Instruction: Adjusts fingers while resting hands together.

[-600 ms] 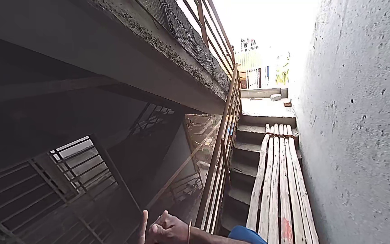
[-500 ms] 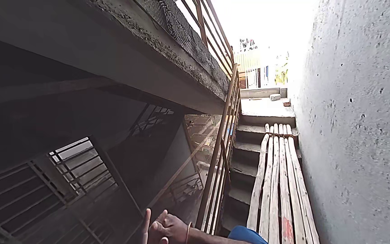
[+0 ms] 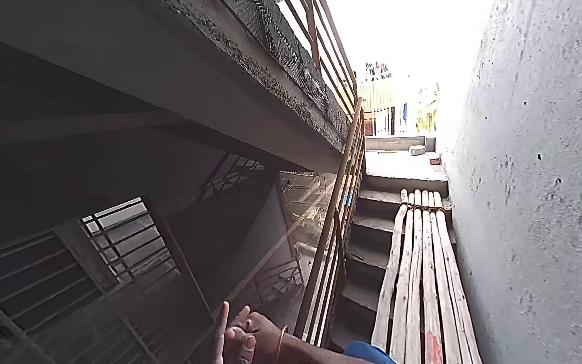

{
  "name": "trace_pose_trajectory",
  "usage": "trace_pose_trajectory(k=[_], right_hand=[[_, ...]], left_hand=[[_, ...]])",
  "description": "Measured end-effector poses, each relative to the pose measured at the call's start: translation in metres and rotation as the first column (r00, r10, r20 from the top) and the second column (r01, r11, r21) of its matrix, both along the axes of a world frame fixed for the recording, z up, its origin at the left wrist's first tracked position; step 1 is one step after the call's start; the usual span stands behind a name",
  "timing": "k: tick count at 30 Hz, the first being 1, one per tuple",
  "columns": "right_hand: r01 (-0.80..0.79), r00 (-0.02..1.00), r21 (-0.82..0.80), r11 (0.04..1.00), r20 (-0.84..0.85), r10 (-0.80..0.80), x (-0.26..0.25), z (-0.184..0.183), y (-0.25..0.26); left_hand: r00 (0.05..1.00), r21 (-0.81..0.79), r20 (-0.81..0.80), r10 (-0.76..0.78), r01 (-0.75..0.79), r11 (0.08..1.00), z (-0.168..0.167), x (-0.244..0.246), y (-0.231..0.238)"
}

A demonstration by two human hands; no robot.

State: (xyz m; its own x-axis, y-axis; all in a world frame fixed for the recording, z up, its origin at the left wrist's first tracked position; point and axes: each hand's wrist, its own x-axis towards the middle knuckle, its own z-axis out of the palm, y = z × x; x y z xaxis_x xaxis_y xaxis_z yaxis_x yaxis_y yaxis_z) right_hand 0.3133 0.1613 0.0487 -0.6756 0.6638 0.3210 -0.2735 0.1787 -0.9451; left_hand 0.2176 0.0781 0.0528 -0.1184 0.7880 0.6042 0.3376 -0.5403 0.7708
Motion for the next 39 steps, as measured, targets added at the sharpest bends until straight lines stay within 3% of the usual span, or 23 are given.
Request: trace_pose_trajectory(k=[3, 6, 10, 12, 13, 15, 18, 20, 21, 24, 31, 39], right_hand=[[-0.031, 0.999, -0.039, 0.999, 0.041, 0.033, 0.001, 0.002, 0.002], [-0.028, 0.998, -0.034, 0.999, 0.047, 0.03, 0.003, 0.006, 0.004], [-0.008, 0.999, 0.102, 0.995, -0.049, 0.013, -0.003, -0.005, 0.009], [-0.016, 0.996, 0.13, 0.991, -0.086, 0.028, -0.004, -0.004, 0.008], [-0.035, 0.992, 0.118, 0.992, -0.114, 0.048, -0.003, -0.001, 0.006], [-0.12, 0.967, 0.086, 0.989, -0.213, 0.136, -0.002, 0.0, 0.005], [-0.23, 0.929, 0.044, 0.972, -0.287, 0.233, -0.004, -0.004, 0.003], [-0.219, 0.934, 0.045, 0.975, -0.278, 0.223, -0.008, -0.011, 0.006], [-0.2, 0.945, 0.061, 0.978, -0.251, 0.209, -0.007, -0.012, 0.007], [-0.104, 0.985, 0.128, 0.986, -0.121, 0.12, -0.006, -0.008, 0.01], [0.018, 1.0, 0.165, 0.986, -0.014, -0.016, -0.005, -0.002, 0.007], [0.043, 0.995, 0.28, 0.959, 0.07, -0.065, -0.003, -0.001, 0.008]], left_hand=[[0.999, -0.018, -0.035, -0.022, 0.021, 1.0, 0.003, -0.007, -0.002], [0.983, -0.03, -0.183, -0.013, 0.008, 1.0, 0.002, -0.013, -0.003], [0.887, -0.124, -0.459, 0.04, -0.109, 0.986, 0.015, -0.019, -0.014], [0.89, -0.149, -0.455, 0.015, -0.093, 0.984, 0.019, -0.022, -0.019], [0.923, -0.136, -0.384, -0.025, -0.029, 0.99, 0.02, -0.022, -0.02], [0.979, -0.084, -0.087, -0.185, 0.178, 0.98, 0.021, -0.018, -0.022], [0.814, 0.077, 0.358, -0.458, 0.463, 0.883, 0.016, -0.009, -0.02], [0.688, 0.154, 0.471, -0.552, 0.552, 0.819, 0.011, -0.008, -0.017], [0.673, 0.156, 0.487, -0.557, 0.56, 0.814, 0.009, -0.009, -0.016], [0.755, 0.089, 0.445, -0.482, 0.499, 0.862, 0.006, -0.013, -0.014], [0.911, -0.081, 0.244, -0.332, 0.36, 0.929, 0.011, -0.015, -0.018], [0.963, -0.232, 0.129, -0.235, 0.26, 0.937, 0.016, -0.018, -0.019]])
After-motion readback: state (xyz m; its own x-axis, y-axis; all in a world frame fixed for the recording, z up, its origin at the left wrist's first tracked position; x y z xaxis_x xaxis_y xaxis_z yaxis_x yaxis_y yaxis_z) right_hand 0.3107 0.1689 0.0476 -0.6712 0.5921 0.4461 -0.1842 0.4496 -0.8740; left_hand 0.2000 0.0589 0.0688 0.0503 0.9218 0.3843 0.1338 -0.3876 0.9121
